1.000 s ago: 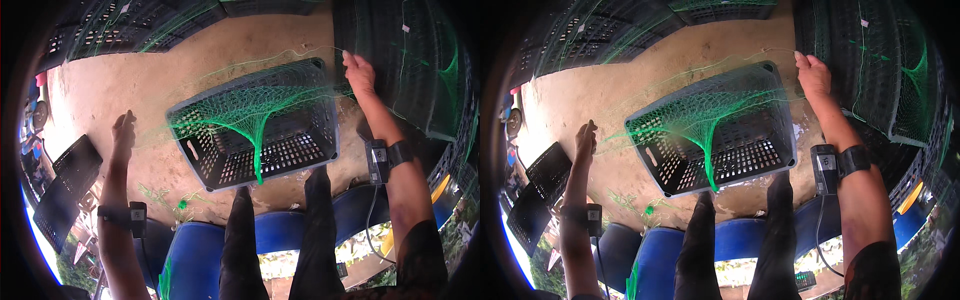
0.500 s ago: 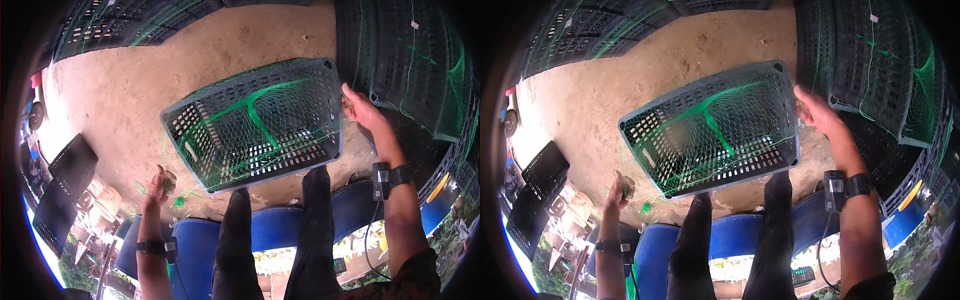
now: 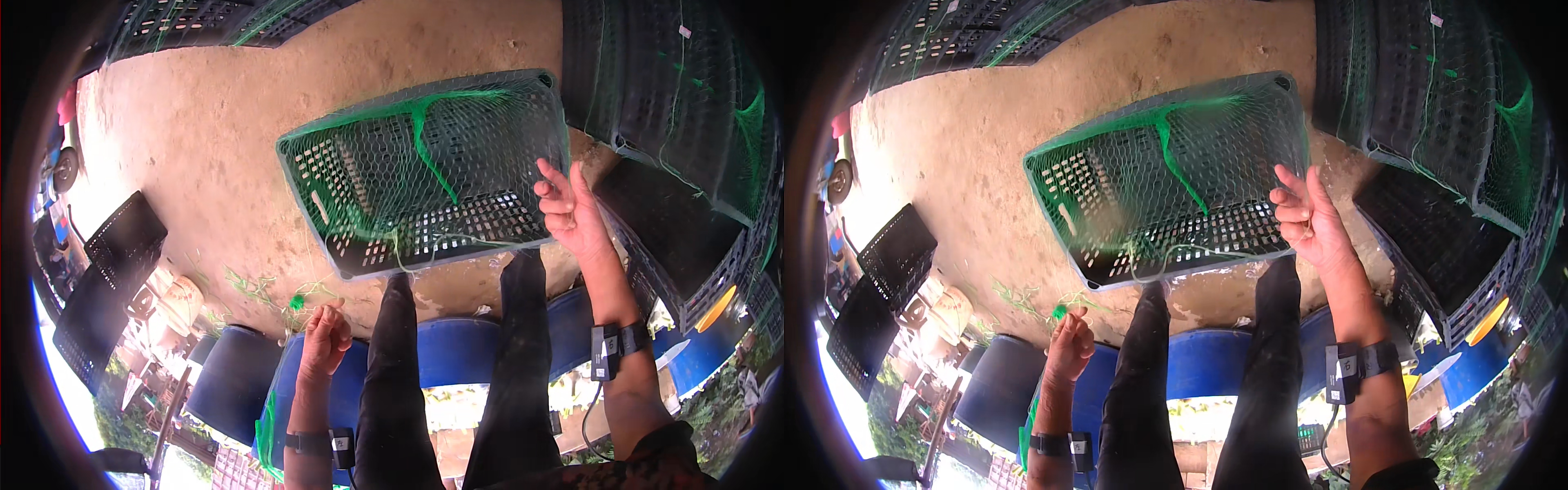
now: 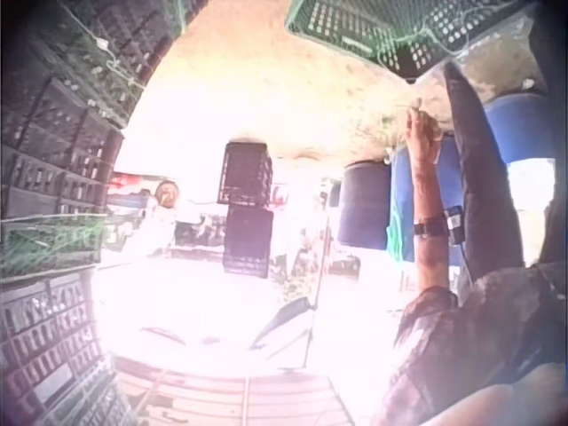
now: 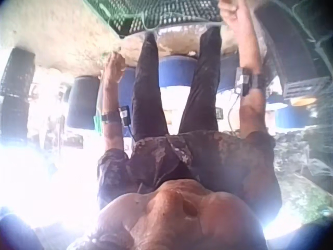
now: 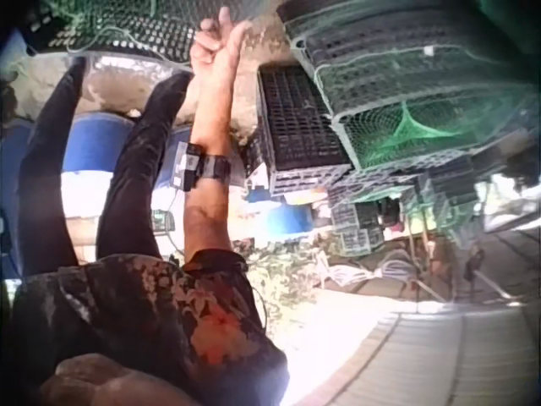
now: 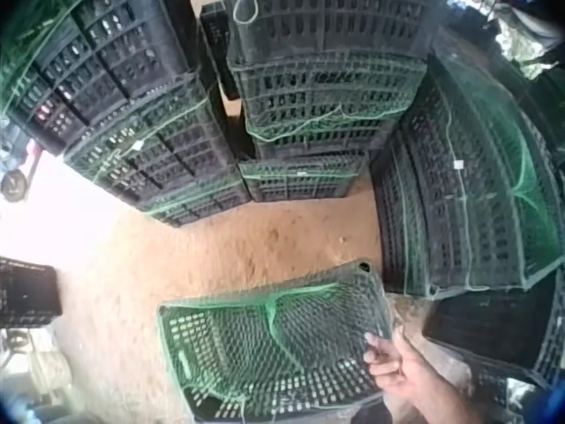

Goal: Packing garlic or similar produce into plastic crates and securing them with green netting.

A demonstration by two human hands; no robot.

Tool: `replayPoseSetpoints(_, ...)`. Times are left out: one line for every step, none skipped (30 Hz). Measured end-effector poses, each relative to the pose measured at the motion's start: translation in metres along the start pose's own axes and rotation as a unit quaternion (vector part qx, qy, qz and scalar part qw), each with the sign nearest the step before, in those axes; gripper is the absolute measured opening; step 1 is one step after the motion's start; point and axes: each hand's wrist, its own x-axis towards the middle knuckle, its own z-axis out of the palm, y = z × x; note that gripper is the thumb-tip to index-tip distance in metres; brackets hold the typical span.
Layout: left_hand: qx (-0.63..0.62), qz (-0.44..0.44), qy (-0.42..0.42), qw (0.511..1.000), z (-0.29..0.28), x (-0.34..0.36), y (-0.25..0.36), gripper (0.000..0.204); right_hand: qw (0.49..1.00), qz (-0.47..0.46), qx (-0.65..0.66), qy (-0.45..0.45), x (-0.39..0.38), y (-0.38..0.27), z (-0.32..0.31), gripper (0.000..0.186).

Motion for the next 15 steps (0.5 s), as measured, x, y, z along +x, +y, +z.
replayPoseSetpoints(-0.002, 0.009, 0.049, 0.999, 0.028, 0.007, -0.002, 0.039, 1.0, -0.002, -0.001, 0.006, -0.008, -0.001, -0.002, 0.024)
replayPoseSetpoints(0.0, 0.024, 0.103, 0.994, 0.049, 0.012, -0.003, 0.049, 0.997, -0.042, -0.053, 0.044, -0.017, 0.0, -0.004, 0.024)
replayPoseSetpoints(0.001, 0.025, 0.109, 0.994, 0.056, 0.02, -0.006, 0.049, 0.988, -0.08, -0.103, 0.082, -0.025, 0.001, -0.007, 0.025)
replayPoseSetpoints(0.008, 0.038, 0.097, 0.995, 0.06, 0.03, -0.01, 0.056, 0.98, -0.076, -0.159, 0.092, -0.032, 0.0, -0.006, 0.023)
replayPoseSetpoints(0.016, 0.05, 0.084, 0.995, 0.064, 0.043, -0.013, 0.063, 0.981, -0.074, -0.156, 0.09, -0.035, 0.008, -0.005, 0.023)
replayPoseSetpoints(0.032, 0.065, 0.093, 0.993, 0.069, 0.061, -0.02, 0.064, 0.984, -0.089, -0.133, 0.081, -0.038, 0.016, -0.004, 0.021)
replayPoseSetpoints(0.048, 0.081, 0.1, 0.991, 0.078, 0.081, -0.023, 0.065, 0.986, -0.104, -0.112, 0.072, -0.043, 0.021, -0.002, 0.021)
replayPoseSetpoints(-0.025, 0.082, 0.077, 0.993, 0.095, 0.104, -0.019, 0.075, 0.99, -0.116, -0.067, 0.035, -0.05, 0.023, -0.012, 0.02)
replayPoseSetpoints(-0.095, 0.082, 0.06, 0.99, 0.109, 0.118, -0.01, 0.085, 0.989, -0.133, -0.014, 0.067, -0.055, 0.031, -0.011, 0.022)
replayPoseSetpoints(-0.184, 0.108, 0.009, 0.977, 0.125, 0.118, 0.005, 0.082, 0.994, -0.107, 0.017, 0.031, -0.059, 0.035, -0.016, 0.023)
replayPoseSetpoints(-0.281, 0.122, -0.051, 0.95, 0.145, 0.122, 0.012, 0.079, 0.995, -0.089, 0.036, 0.003, -0.07, 0.033, -0.021, 0.025)
replayPoseSetpoints(-0.292, 0.166, -0.123, 0.934, 0.147, 0.119, 0.017, 0.073, 0.995, -0.086, 0.019, 0.052, -0.077, 0.04, -0.017, 0.028)
replayPoseSetpoints(-0.25, 0.172, -0.085, 0.949, 0.151, 0.112, 0.017, 0.065, 0.996, -0.082, 0.018, 0.036, -0.087, 0.037, -0.024, 0.027)
replayPoseSetpoints(-0.22, 0.151, -0.099, 0.959, 0.141, 0.103, 0.008, 0.054, 0.995, -0.086, 0.002, 0.051, -0.1, 0.031, -0.028, 0.023)
replayPoseSetpoints(-0.187, 0.133, -0.114, 0.967, 0.129, 0.088, -0.003, 0.044, 0.994, -0.088, -0.012, 0.063, -0.111, 0.025, -0.029, 0.02)
